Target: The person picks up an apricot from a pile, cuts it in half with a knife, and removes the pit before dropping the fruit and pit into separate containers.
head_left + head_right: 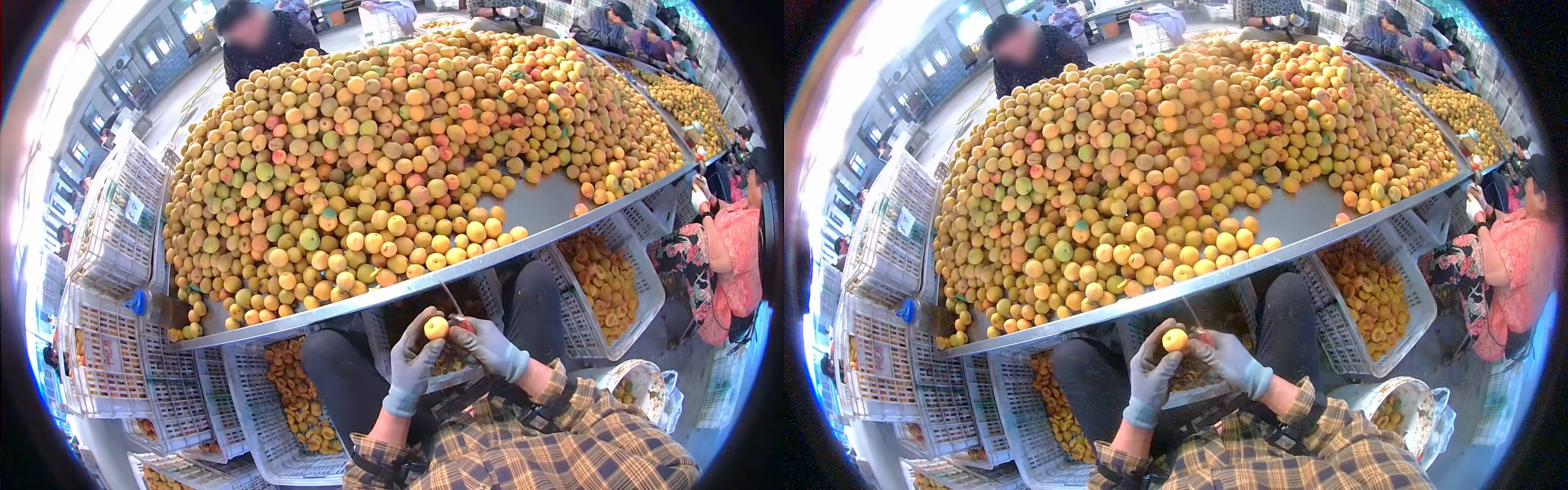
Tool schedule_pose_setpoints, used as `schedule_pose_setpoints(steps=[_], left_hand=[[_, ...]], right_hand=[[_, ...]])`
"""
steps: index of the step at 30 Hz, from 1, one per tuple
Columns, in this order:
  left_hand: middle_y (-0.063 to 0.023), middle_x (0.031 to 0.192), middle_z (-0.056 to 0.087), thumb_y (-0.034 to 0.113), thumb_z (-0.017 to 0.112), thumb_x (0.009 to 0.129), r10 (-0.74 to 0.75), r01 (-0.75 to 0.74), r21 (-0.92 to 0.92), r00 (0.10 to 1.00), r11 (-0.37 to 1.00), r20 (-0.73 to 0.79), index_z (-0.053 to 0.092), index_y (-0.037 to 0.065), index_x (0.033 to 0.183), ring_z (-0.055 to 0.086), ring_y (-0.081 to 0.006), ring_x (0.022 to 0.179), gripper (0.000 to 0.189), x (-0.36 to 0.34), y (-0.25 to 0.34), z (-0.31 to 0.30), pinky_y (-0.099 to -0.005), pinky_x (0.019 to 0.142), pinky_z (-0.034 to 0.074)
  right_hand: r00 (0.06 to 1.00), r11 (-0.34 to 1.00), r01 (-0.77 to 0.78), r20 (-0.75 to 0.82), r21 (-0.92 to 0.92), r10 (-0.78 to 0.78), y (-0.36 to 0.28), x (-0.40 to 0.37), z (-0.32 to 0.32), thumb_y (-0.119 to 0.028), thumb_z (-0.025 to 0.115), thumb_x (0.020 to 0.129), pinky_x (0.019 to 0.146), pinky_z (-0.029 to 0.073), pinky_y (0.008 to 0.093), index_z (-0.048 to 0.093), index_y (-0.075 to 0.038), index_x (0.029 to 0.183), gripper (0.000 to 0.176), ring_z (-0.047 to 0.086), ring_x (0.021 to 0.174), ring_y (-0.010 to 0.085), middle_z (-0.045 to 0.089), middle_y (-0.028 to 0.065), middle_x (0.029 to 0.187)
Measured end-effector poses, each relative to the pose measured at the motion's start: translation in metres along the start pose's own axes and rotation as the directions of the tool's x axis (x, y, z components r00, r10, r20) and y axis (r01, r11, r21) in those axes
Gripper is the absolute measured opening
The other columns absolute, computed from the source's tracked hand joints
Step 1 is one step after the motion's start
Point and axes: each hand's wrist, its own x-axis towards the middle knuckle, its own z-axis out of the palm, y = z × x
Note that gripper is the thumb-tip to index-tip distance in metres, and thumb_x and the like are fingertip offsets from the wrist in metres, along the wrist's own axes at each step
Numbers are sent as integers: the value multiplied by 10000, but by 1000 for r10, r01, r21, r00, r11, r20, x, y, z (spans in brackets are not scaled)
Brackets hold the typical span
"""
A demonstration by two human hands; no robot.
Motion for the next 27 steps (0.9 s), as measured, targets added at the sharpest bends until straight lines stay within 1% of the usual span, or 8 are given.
schedule_pose_setpoints(steps=[4, 6, 8, 10, 14, 16, 19, 27], left_hand=[[-96, 1201, 552, 81, 694, 814, 11, -5, 121, 999, 993, -53, 430, -32, 1311, 565, -168, 1033, 574, 1, -8, -7, -287, 927, 453], [-74, 1161, 546, 63, 705, 800, -103, 98, -78, 992, 992, -70, 423, -32, 1315, 577, -157, 968, 595, 2, -9, -4, -276, 881, 479], [-78, 1139, 539, 91, 658, 842, -137, 133, -92, 990, 987, -38, 397, -28, 1334, 567, -170, 980, 570, 1, -5, 0, -298, 894, 470], [-98, 1152, 540, 124, 584, 890, -268, 257, -368, 963, 894, 22, 375, -23, 1352, 549, -184, 1024, 528, 2, -3, 2, -322, 929, 441], [-116, 1172, 538, 140, 531, 912, -161, 166, -308, 986, 937, 40, 361, -21, 1361, 531, -194, 1070, 507, 2, -13, -7, -342, 959, 413], [-118, 1183, 541, 105, 540, 897, -279, 267, -375, 960, 888, 24, 367, -24, 1354, 545, -195, 1062, 505, 4, 4, 1, -333, 943, 436], [-116, 1170, 551, 76, 564, 879, -279, 278, -333, 959, 901, 45, 378, -26, 1343, 558, -200, 1054, 510, 2, -3, 2, -328, 929, 459], [-111, 1154, 556, 59, 645, 834, -257, 255, -283, 966, 925, 28, 426, -32, 1299, 574, -196, 1016, 523, 1, -5, -1, -316, 899, 485]], right_hand=[[990, 985, -58, -136, -160, 36, 13, -14, -10, -301, 533, 944, 664, 441, 243, 564, -8, 1086, 327, 502, 723, 79, 562, -8, 828], [989, 971, -114, -115, -208, 92, 15, -22, -7, -278, 536, 940, 666, 437, 240, 565, -9, 1067, 299, 501, 726, 81, 567, 0, 839], [993, 951, -70, -112, -300, 38, 25, -22, -8, -280, 530, 944, 636, 428, 231, 550, -24, 1071, 287, 485, 702, 68, 544, -2, 802], [989, 985, -121, -98, -119, 109, 27, -22, -6, -293, 515, 950, 595, 414, 220, 525, -38, 1089, 290, 465, 666, 59, 513, -7, 760], [982, 984, -148, -105, 97, 158, 20, -25, -6, -310, 498, 958, 566, 404, 217, 504, -45, 1083, 294, 452, 637, 59, 491, -17, 726], [981, 987, -145, -143, -72, 134, 19, -28, -5, -313, 480, 966, 558, 405, 222, 495, -45, 1015, 272, 457, 631, 63, 476, -27, 704], [996, 993, -71, -53, -99, 66, 22, -35, -2, -322, 462, 973, 566, 406, 236, 477, -41, 953, 282, 451, 629, 74, 468, -20, 690], [1000, 955, -2, -15, -297, -3, 27, -40, 2, -341, 449, 975, 586, 408, 263, 464, -30, 920, 316, 432, 641, 92, 460, 7, 689]])
